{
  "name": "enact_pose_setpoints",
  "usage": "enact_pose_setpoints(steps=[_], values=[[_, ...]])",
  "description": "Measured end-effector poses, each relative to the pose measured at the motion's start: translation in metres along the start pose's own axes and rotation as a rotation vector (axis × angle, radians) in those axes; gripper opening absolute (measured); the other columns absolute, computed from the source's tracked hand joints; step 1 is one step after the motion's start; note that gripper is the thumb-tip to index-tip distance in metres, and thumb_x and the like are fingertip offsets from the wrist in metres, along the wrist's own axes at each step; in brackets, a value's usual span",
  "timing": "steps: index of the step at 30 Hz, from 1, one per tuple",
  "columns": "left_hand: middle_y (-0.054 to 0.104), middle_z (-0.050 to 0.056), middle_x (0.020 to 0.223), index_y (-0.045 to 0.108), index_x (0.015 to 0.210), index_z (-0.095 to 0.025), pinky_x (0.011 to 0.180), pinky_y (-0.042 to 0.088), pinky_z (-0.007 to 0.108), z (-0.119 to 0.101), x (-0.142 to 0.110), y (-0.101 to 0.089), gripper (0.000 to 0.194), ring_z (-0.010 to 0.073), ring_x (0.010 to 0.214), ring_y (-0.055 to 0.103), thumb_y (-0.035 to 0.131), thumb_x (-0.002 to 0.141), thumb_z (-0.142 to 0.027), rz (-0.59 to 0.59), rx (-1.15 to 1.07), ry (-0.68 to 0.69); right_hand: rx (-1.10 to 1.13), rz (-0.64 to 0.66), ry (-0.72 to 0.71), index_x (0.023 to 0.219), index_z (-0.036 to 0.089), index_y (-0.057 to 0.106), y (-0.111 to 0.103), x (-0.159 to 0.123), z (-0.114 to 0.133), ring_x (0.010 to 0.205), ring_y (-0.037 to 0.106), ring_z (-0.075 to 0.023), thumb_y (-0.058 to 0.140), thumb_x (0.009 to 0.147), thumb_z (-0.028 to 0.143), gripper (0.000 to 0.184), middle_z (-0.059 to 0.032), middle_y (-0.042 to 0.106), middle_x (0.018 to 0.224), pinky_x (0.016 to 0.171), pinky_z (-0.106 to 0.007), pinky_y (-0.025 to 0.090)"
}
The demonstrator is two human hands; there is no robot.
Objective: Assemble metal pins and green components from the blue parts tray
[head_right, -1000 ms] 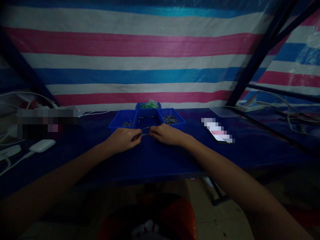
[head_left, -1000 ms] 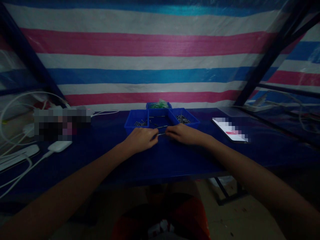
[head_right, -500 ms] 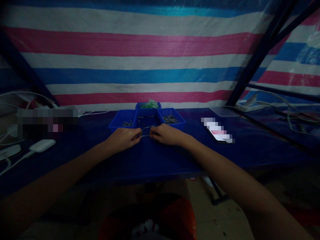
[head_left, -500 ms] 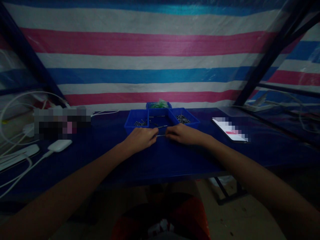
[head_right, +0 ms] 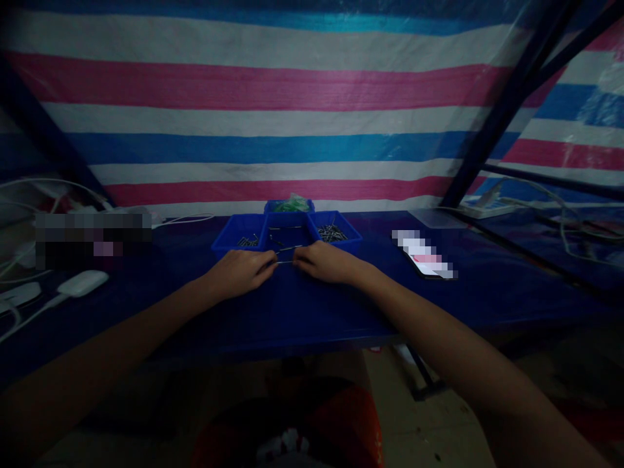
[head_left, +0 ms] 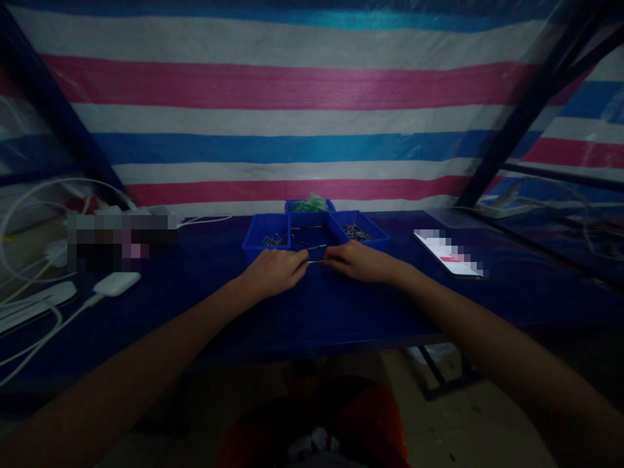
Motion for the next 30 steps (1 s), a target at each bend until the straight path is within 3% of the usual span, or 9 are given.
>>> enact_pose_setpoints(steps=[11, 30], values=[[0.063, 0.004, 0.073, 0.053, 0.089, -0.017, 0.052, 0.034, 0.026, -0.0002, 0.0006, 0.0012, 0.031, 0.0161, 0.063, 0.058, 0.027, 0.090, -0.032, 0.036, 0.012, -0.016, 0.009, -0.018, -0.007, 0.084, 0.013, 0.055, 0.0007, -0.0008, -0.0007, 0.053, 0.047, -0.0079, 0.039, 0.086, 0.020, 0.017, -0.0008, 0.055, 0.064, 0.053, -0.021, 0.033], [0.062, 0.002, 0.074, 0.052, 0.085, -0.018, 0.051, 0.032, 0.025, -0.0006, 0.0000, 0.0001, 0.023, 0.0149, 0.064, 0.058, 0.033, 0.089, -0.031, -0.007, -0.024, 0.029, 0.026, 0.023, -0.009, 0.083, 0.014, 0.055, 0.0024, -0.0012, -0.0003, 0.052, 0.045, -0.0079, 0.039, 0.086, 0.021, 0.018, 0.0001, 0.052, 0.061, 0.052, -0.021, 0.032]])
Point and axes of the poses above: each hand's wrist, its own x-axis towards the middle knuckle, its own y-axis out of the palm, z = x × y, the point moved 2 cm from there along x, towards the middle knuckle
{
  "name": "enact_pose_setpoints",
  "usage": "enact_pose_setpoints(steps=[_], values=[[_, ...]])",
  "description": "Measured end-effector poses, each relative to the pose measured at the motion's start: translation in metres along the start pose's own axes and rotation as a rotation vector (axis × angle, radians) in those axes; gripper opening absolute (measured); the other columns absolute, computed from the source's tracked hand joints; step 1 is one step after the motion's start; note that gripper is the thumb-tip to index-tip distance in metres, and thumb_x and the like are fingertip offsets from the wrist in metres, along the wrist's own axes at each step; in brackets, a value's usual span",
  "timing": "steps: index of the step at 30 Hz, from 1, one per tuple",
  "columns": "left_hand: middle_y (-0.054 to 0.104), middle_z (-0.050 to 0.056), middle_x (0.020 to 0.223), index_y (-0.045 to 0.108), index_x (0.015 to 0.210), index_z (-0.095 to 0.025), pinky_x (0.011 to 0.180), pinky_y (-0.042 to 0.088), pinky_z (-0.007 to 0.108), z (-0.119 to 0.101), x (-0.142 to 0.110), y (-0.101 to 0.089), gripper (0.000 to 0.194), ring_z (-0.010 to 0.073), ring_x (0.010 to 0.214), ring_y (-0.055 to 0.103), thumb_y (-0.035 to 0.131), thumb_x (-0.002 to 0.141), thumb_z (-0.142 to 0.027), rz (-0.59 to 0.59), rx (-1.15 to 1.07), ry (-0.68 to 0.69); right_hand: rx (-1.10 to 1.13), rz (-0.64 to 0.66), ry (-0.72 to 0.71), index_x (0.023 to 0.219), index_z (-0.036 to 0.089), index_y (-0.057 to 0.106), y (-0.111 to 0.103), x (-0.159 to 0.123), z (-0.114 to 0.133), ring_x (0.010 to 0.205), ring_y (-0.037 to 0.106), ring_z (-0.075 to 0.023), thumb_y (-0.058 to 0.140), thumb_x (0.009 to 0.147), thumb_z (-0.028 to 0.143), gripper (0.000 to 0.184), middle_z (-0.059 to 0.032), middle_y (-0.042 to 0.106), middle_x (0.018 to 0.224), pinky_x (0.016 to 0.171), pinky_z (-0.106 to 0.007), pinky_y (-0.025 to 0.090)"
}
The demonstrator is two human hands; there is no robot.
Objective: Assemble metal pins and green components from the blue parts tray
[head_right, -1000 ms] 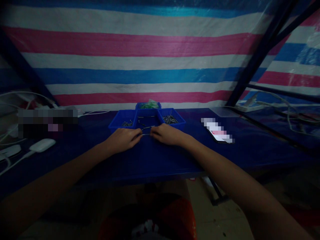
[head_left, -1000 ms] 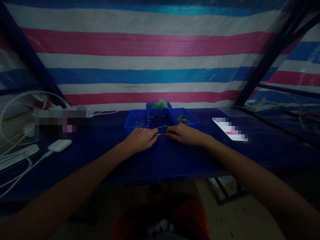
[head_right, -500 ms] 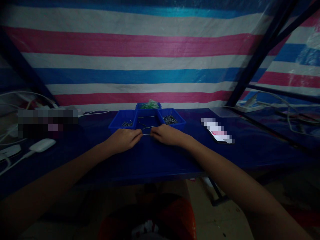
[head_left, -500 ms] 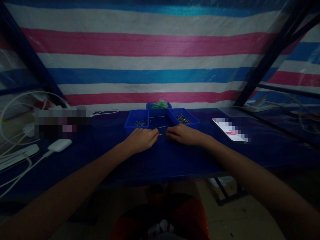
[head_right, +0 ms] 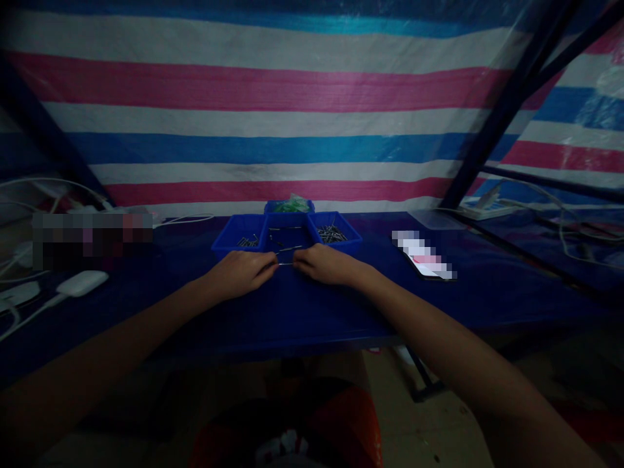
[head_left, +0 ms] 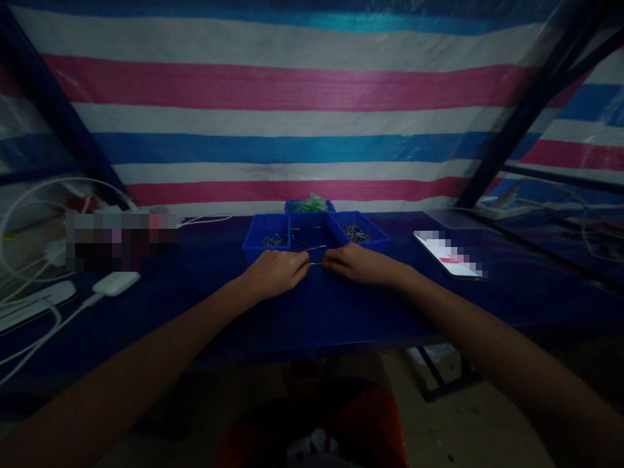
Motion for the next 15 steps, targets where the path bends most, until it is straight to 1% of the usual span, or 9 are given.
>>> enact_pose_setpoints(steps=[5, 11, 15], values=[[0.061, 0.002, 0.081, 0.052, 0.087, -0.017, 0.056, 0.037, 0.024, -0.0022, -0.0001, -0.0027, 0.018, 0.0128, 0.069, 0.057, 0.038, 0.087, -0.029, -0.055, -0.074, 0.051, -0.007, 0.018, 0.003, 0.084, 0.014, 0.055, -0.0006, -0.0001, 0.0026, 0.055, 0.047, -0.0086, 0.040, 0.086, 0.021, 0.017, -0.0013, 0.055, 0.065, 0.055, -0.022, 0.034], [0.060, 0.003, 0.089, 0.054, 0.098, -0.017, 0.070, 0.042, 0.024, -0.0019, -0.0002, -0.0029, 0.022, 0.0134, 0.083, 0.056, 0.038, 0.088, -0.028, -0.126, -0.141, 0.111, 0.053, 0.014, -0.023, 0.080, 0.014, 0.053, -0.0017, 0.0003, 0.0076, 0.052, 0.044, -0.0080, 0.038, 0.087, 0.019, 0.017, 0.0013, 0.050, 0.060, 0.054, -0.022, 0.033], [0.061, 0.004, 0.091, 0.057, 0.099, -0.017, 0.074, 0.043, 0.025, -0.0010, 0.0000, -0.0023, 0.024, 0.0134, 0.086, 0.056, 0.038, 0.089, -0.028, -0.150, -0.161, 0.149, 0.091, 0.015, -0.035, 0.080, 0.014, 0.053, -0.0006, 0.0009, 0.0084, 0.052, 0.044, -0.0079, 0.038, 0.087, 0.019, 0.018, 0.0019, 0.050, 0.059, 0.054, -0.022, 0.034]])
Point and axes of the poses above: each hand's wrist, its own x-axis towards the middle knuckle, its own y-axis out of the palm, z = x × y, the point moved 2 cm from there along x, towards the middle knuckle
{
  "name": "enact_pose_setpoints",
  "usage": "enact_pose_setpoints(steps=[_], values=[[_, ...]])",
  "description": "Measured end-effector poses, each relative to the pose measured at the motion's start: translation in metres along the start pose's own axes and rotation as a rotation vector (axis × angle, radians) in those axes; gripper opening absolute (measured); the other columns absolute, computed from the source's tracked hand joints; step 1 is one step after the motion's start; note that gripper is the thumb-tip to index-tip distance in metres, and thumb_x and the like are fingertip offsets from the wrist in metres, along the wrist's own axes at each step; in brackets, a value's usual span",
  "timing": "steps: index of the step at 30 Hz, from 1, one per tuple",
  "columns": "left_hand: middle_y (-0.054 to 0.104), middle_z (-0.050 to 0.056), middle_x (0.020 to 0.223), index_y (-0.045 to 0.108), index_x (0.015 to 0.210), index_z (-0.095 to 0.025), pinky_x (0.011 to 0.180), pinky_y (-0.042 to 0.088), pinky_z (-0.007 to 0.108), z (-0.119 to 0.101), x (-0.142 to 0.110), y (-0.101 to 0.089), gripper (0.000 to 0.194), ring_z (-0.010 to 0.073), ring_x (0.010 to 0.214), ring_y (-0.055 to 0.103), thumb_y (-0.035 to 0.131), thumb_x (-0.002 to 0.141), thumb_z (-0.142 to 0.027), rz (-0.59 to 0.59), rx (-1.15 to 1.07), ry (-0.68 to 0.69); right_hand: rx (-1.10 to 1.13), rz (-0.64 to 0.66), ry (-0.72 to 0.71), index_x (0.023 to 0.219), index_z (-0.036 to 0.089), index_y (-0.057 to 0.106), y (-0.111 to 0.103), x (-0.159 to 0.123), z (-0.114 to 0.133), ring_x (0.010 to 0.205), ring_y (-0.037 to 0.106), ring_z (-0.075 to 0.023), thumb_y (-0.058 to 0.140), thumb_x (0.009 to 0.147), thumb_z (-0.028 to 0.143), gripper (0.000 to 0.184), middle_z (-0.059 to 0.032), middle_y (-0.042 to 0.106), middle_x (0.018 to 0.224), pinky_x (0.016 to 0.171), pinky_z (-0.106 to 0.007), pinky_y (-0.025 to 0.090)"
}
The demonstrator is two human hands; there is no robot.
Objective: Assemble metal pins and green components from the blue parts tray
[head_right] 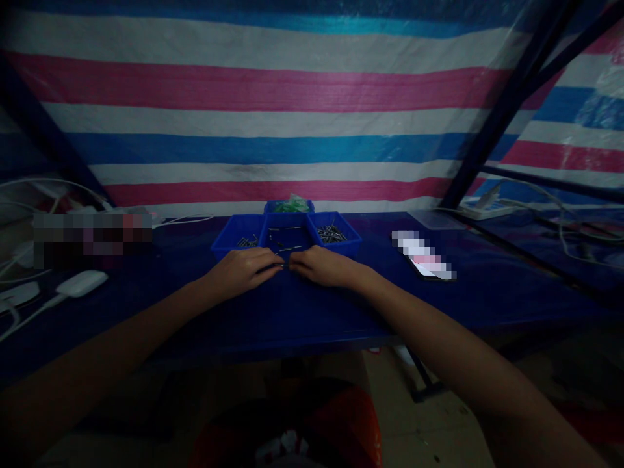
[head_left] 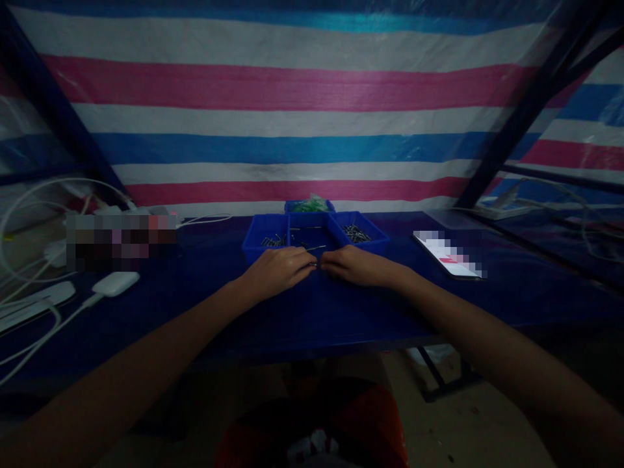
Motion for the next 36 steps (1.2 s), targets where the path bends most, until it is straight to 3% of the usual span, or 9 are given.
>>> enact_pose_setpoints(steps=[5, 14, 30, 36], values=[[0.060, 0.004, 0.093, 0.055, 0.098, -0.016, 0.076, 0.043, 0.025, -0.0049, 0.0004, -0.0027, 0.021, 0.0135, 0.089, 0.055, 0.039, 0.086, -0.024, 0.003, -0.048, 0.027, 0.008, -0.006, 0.004, 0.083, 0.014, 0.055, 0.0017, 0.0005, -0.0014, 0.053, 0.046, -0.0080, 0.040, 0.087, 0.023, 0.018, 0.0015, 0.052, 0.061, 0.054, -0.022, 0.034], [0.060, 0.002, 0.075, 0.053, 0.088, -0.017, 0.059, 0.039, 0.025, -0.0024, -0.0001, -0.0022, 0.017, 0.0135, 0.069, 0.056, 0.042, 0.082, -0.029, 0.065, 0.050, -0.129, -0.012, -0.015, -0.002, 0.093, 0.014, 0.057, -0.0029, -0.0020, 0.0011, 0.056, 0.048, -0.0089, 0.046, 0.084, 0.029, 0.021, -0.0011, 0.057, 0.068, 0.054, -0.022, 0.034], [0.060, 0.001, 0.080, 0.054, 0.088, -0.017, 0.059, 0.038, 0.023, -0.0009, 0.0003, 0.0030, 0.019, 0.0135, 0.075, 0.057, 0.041, 0.087, -0.031, 0.104, 0.093, -0.042, -0.025, -0.024, -0.034, 0.084, 0.013, 0.055, -0.0003, -0.0004, 0.0038, 0.053, 0.046, -0.0079, 0.040, 0.088, 0.026, 0.021, 0.0009, 0.052, 0.062, 0.054, -0.022, 0.033], [0.060, 0.001, 0.076, 0.054, 0.081, -0.017, 0.056, 0.036, 0.023, -0.0019, 0.0003, -0.0007, 0.022, 0.0134, 0.070, 0.057, 0.039, 0.087, -0.032, 0.081, 0.119, -0.101, -0.078, -0.052, 0.008, 0.086, 0.013, 0.056, -0.0040, -0.0006, -0.0001, 0.057, 0.048, -0.0087, 0.039, 0.088, 0.022, 0.019, -0.0012, 0.056, 0.067, 0.056, -0.022, 0.034]])
Point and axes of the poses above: each hand's wrist, its own x-axis towards the middle knuckle, its own y-axis out of the palm, z = x × y, the point moved 2 cm from there along x, towards the middle knuckle
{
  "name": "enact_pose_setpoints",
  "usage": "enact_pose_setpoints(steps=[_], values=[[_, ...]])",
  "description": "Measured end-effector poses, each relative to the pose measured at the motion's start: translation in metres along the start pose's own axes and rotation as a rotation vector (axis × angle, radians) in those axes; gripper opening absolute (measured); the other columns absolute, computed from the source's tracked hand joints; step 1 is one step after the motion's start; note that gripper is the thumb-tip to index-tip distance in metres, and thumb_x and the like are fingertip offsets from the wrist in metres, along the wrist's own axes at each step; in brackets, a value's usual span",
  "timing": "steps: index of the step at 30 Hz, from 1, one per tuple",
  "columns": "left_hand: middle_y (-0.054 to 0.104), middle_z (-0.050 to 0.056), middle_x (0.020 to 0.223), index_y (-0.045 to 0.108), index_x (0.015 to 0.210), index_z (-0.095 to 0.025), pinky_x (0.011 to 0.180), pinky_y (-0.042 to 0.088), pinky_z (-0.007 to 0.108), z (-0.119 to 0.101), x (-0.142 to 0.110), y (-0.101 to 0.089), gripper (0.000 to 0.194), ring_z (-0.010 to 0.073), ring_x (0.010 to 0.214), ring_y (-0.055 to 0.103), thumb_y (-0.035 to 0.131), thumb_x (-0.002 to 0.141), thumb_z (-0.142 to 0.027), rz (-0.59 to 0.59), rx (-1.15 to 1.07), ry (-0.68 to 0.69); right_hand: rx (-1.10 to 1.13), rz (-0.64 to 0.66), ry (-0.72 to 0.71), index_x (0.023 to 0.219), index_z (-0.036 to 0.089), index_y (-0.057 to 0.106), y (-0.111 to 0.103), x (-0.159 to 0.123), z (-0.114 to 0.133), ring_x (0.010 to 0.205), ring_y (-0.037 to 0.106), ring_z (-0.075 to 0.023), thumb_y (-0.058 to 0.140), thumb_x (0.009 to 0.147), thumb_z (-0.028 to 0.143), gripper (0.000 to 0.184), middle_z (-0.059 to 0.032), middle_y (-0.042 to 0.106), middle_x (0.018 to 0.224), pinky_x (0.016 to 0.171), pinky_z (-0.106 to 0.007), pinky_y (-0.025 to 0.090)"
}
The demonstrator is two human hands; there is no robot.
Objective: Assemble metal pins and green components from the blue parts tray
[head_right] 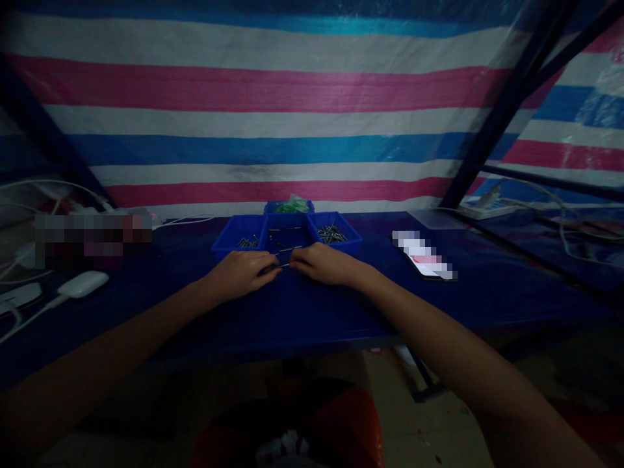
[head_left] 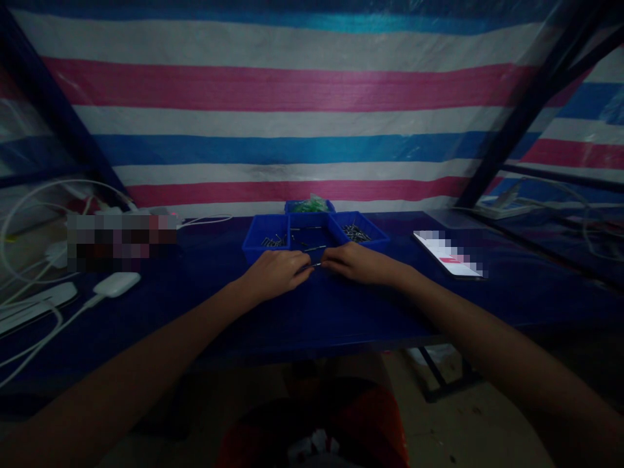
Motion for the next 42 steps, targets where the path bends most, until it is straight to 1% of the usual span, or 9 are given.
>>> enact_pose_setpoints(steps=[4, 10, 19, 30, 36, 42], values=[[0.060, 0.001, 0.075, 0.054, 0.080, -0.017, 0.055, 0.035, 0.024, -0.0002, 0.0002, -0.0008, 0.020, 0.0127, 0.067, 0.057, 0.038, 0.086, -0.029, 0.017, -0.006, -0.015, -0.021, -0.009, 0.018, 0.087, 0.014, 0.056, -0.0004, 0.0000, -0.0038, 0.058, 0.050, -0.0093, 0.039, 0.088, 0.022, 0.019, -0.0020, 0.058, 0.069, 0.057, -0.022, 0.035], [0.061, 0.001, 0.076, 0.054, 0.080, -0.017, 0.054, 0.033, 0.024, 0.0000, 0.0004, -0.0021, 0.020, 0.0123, 0.067, 0.057, 0.037, 0.085, -0.028, 0.016, 0.001, -0.049, -0.031, -0.009, 0.035, 0.089, 0.014, 0.056, 0.0008, -0.0006, -0.0060, 0.059, 0.051, -0.0098, 0.039, 0.087, 0.022, 0.018, -0.0026, 0.059, 0.071, 0.058, -0.023, 0.035], [0.061, 0.000, 0.077, 0.053, 0.082, -0.018, 0.052, 0.032, 0.023, 0.0008, 0.0008, -0.0019, 0.017, 0.0115, 0.067, 0.057, 0.039, 0.084, -0.027, 0.037, -0.006, -0.040, -0.008, 0.015, 0.057, 0.088, 0.015, 0.055, 0.0014, -0.0016, -0.0054, 0.057, 0.049, -0.0091, 0.044, 0.084, 0.023, 0.014, -0.0017, 0.058, 0.069, 0.055, -0.022, 0.034], [0.061, 0.000, 0.076, 0.053, 0.081, -0.018, 0.053, 0.032, 0.023, 0.0021, 0.0009, -0.0010, 0.016, 0.0118, 0.066, 0.056, 0.039, 0.084, -0.026, 0.053, -0.014, -0.040, -0.027, 0.014, 0.049, 0.088, 0.014, 0.055, 0.0011, -0.0013, -0.0056, 0.057, 0.049, -0.0095, 0.044, 0.084, 0.024, 0.015, -0.0021, 0.058, 0.068, 0.055, -0.022, 0.034], [0.061, 0.000, 0.076, 0.053, 0.081, -0.018, 0.052, 0.031, 0.023, 0.0033, 0.0010, 0.0006, 0.016, 0.0118, 0.067, 0.057, 0.040, 0.083, -0.026, 0.068, -0.006, -0.041, -0.025, 0.026, 0.068, 0.089, 0.015, 0.055, 0.0021, -0.0013, -0.0062, 0.059, 0.051, -0.0103, 0.045, 0.083, 0.022, 0.014, -0.0027, 0.060, 0.071, 0.056, -0.022, 0.034], [0.061, -0.001, 0.075, 0.053, 0.080, -0.018, 0.050, 0.029, 0.023, 0.0037, 0.0018, -0.0002, 0.015, 0.0115, 0.064, 0.056, 0.041, 0.083, -0.026, 0.071, 0.012, -0.049, -0.007, 0.040, 0.089, 0.087, 0.015, 0.054, 0.0005, -0.0006, -0.0031, 0.057, 0.050, -0.0098, 0.046, 0.081, 0.020, 0.011, -0.0021, 0.059, 0.069, 0.054, -0.022, 0.034]])
Point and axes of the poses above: each hand's wrist, its own x-axis towards the middle knuckle, its own y-axis out of the palm, z = x × y, the point moved 2 cm from there along x, towards the middle knuckle
